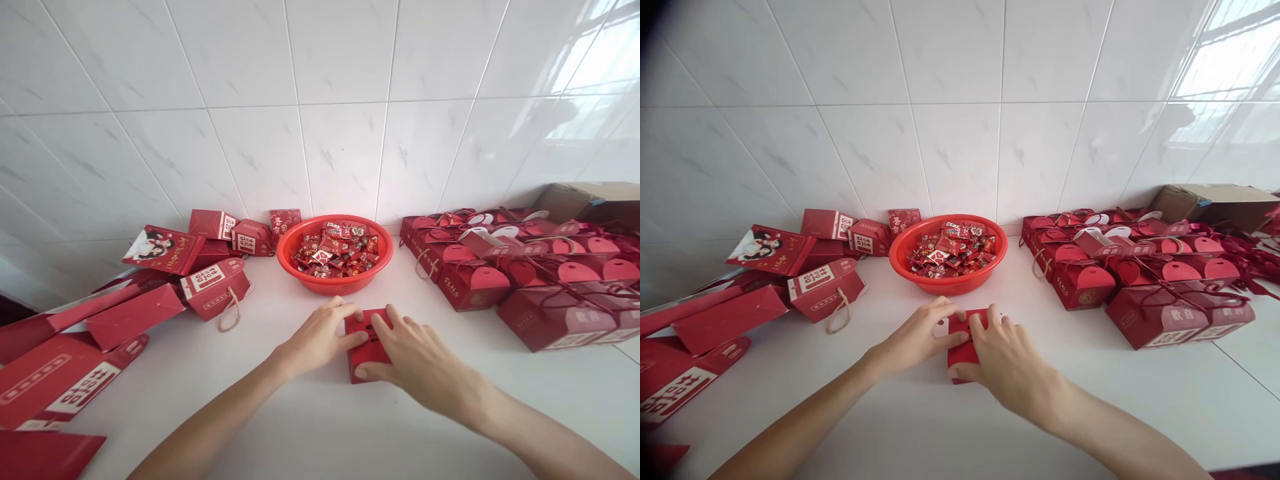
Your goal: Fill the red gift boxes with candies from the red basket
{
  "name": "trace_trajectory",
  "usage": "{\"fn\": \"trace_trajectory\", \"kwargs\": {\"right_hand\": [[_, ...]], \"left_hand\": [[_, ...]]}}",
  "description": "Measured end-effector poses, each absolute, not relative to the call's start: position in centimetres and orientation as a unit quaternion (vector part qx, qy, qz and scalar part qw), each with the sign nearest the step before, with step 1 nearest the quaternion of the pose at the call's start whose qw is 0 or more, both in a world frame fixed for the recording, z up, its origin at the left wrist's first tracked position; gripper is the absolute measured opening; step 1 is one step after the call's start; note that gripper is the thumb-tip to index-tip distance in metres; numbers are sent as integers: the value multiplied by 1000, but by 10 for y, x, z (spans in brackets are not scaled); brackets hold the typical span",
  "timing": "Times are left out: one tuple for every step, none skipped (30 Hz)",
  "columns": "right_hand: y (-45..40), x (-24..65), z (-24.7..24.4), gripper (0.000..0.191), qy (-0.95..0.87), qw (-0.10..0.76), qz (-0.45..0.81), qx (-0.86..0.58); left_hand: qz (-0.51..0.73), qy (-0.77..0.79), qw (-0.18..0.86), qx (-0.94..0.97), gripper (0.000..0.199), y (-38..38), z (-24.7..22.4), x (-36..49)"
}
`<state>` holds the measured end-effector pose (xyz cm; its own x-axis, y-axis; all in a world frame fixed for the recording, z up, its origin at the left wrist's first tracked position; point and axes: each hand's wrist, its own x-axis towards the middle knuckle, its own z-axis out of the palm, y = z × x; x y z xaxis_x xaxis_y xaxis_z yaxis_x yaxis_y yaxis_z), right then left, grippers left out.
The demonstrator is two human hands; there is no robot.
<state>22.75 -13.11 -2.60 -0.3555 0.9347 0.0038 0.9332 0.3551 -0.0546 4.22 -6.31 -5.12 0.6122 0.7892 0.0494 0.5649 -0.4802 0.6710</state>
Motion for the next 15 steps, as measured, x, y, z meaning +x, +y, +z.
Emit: {"fn": "trace_trajectory", "kwargs": {"right_hand": [[-136,224,-33,57,-816,33,5,-577],[-141,221,-38,59,-808,43,-4,-587],[-144,220,-42,59,-800,48,-9,-598],[-146,219,-45,57,-793,50,-6,-607],[-148,220,-47,52,-788,50,1,-614],[-149,221,-48,47,-782,51,9,-621],[-150,222,-48,41,-778,54,14,-626],[-151,224,-49,35,-775,58,16,-629],[-152,226,-50,32,-771,64,11,-633],[-152,228,-52,30,-765,73,3,-640],[-153,231,-54,30,-758,85,-5,-646],[-153,235,-57,29,-752,101,-12,-651],[-152,239,-59,28,-746,120,-14,-655],[-152,245,-62,27,-741,141,-12,-656],[-152,252,-63,24,-737,162,-8,-656]], "left_hand": [[182,411,300,842,24,-66,-52,44],[184,418,287,842,24,-68,-53,47],[187,422,275,843,26,-71,-54,49],[189,422,265,846,28,-74,-54,51],[191,416,258,851,29,-77,-54,52],[191,405,257,857,30,-79,-54,54],[190,389,262,863,31,-81,-54,55],[188,369,273,868,32,-83,-54,56],[185,349,287,873,32,-85,-54,57],[183,329,301,876,32,-86,-55,58],[182,312,313,878,35,-87,-55,58],[182,298,323,879,39,-88,-55,59],[182,287,331,880,42,-89,-56,59],[181,279,338,881,44,-89,-56,59],[178,273,342,881,46,-90,-56,59]]}}
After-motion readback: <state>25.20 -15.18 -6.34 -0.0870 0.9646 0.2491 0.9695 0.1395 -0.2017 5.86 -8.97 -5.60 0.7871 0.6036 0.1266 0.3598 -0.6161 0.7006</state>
